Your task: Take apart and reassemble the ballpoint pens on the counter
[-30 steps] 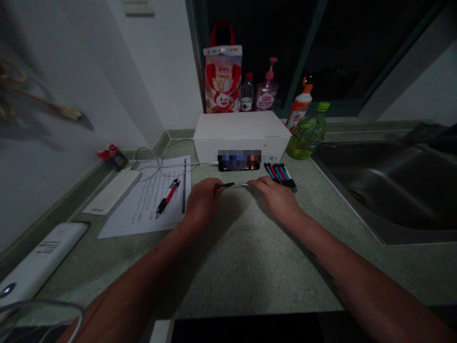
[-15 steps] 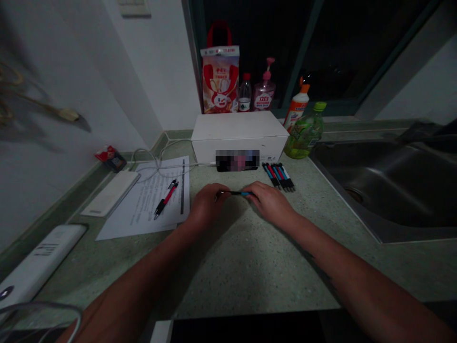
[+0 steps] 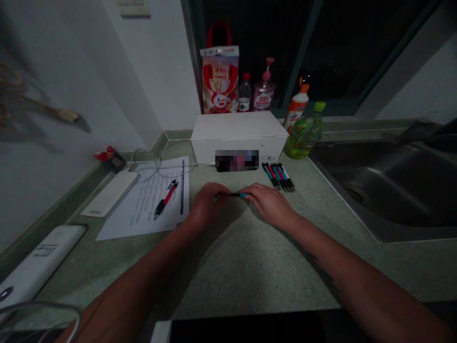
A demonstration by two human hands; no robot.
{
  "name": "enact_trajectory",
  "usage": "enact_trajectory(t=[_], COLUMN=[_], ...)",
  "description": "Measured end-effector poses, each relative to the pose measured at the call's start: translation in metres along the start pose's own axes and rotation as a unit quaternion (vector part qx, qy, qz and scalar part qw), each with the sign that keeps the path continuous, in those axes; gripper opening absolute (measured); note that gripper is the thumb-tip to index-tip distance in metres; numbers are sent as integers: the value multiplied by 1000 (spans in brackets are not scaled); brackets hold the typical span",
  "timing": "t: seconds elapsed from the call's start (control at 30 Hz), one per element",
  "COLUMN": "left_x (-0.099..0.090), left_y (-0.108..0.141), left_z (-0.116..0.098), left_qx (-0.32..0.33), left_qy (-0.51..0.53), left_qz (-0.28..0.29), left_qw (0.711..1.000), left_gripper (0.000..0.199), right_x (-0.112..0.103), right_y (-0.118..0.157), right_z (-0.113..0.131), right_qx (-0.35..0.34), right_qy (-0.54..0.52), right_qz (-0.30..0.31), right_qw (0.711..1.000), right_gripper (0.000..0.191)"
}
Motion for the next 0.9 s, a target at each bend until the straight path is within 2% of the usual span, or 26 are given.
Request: enact_trajectory(t=[0.1,0.33,0.5,0.57,0.67,0.77,0.9], left_x=[-1,2,1,1,1,3,3], left_y=[1,-1,-1,-2,-2,-1,-1], left_z=[0,4,2,2,5,7,5], left_qx=[22,8,33,20,-33,-73,-61], left_qy=[18,42,39,46,68,76,68], left_qz=[-15,-16,-22,-15,-2,26,33], left_qw=[1000,999,998,999,997,994,995], left_gripper=[11,12,10,12,24,14,8], right_x=[2,2,5,5,5,5,5], right_y=[1,1,1,1,1,1,1], right_z=[-2,-1,-2,-4,-5,-4,-1], right_qx=[0,8,9,11,11,8,9], right_qy=[0,-8,-45,-48,-44,-39,-33], right_qz=[6,5,24,20,9,9,17], right_qw=[1000,1000,999,999,999,999,999], right_gripper=[25,29,29,29,29,29,28])
Point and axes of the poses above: each hand's wrist, its own y-axis away from the middle knuckle, its own x-axis out of the palm, z = x × y, the point moved 6 cm from there along -y, towards the middle knuckle, and after that the axes turned 9 degrees about -y, right-handed, at the moved point
